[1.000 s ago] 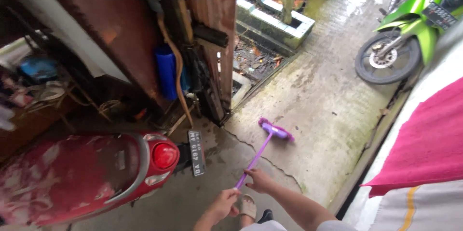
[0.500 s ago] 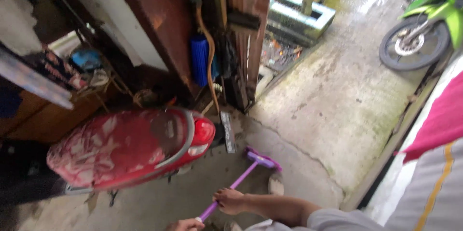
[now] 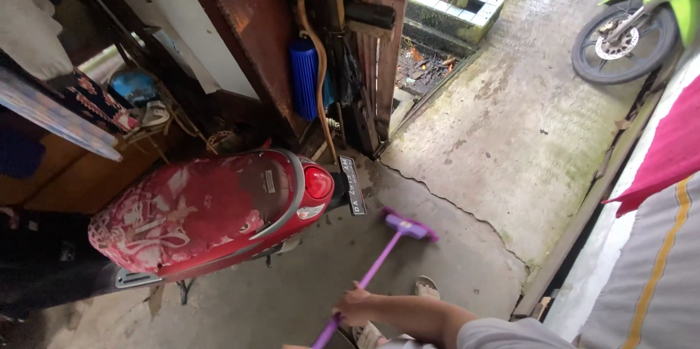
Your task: The person sweeps a cluttered garage floor with a purple broom, moving around a red scooter, a bicycle, and various stored items. The person repeatedly sweeps the same areas without visible debris collection.
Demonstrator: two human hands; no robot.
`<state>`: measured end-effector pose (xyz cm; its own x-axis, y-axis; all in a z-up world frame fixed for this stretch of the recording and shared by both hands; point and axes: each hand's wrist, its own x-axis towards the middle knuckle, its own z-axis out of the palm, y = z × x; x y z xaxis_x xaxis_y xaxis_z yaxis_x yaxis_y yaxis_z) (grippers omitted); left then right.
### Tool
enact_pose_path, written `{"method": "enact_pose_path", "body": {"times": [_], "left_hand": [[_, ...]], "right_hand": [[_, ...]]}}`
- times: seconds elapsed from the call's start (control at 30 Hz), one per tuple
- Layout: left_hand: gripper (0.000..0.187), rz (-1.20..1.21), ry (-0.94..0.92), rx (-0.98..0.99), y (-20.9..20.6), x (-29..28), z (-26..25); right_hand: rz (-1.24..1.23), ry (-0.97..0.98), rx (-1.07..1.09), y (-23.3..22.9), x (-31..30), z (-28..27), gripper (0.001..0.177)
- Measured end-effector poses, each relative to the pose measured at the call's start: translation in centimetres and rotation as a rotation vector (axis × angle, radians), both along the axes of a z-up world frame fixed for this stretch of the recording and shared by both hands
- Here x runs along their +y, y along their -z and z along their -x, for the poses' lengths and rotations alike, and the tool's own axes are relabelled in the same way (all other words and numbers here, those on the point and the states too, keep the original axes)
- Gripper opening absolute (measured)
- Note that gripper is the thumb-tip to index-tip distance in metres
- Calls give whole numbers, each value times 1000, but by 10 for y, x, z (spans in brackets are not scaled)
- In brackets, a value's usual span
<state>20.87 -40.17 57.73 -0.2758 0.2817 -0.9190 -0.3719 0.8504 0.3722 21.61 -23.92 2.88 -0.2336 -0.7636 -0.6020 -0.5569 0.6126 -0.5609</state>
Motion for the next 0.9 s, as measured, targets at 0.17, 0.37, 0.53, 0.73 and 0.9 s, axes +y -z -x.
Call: {"method": "enact_pose_path", "body": {"times": [0.17,0.37,0.53,0.73,0.9], "left_hand": [[69,-97,23,-75,373,82,-49],[51,-107,6,171,506,134,-46],[43,-11,-63,47,390,76,-41],[50,92,-125,13,343,41,-48],[53,109,-287,131,445,12,-102]], "right_hand": [[-335,120,223,139,77,3,13],[-144,348,421,159,149,29,27],[4,264,119,50,74,27,13],[178,-185,-6,6,2,-7,48],[91,-298,-65,8,7,-11,47]]}}
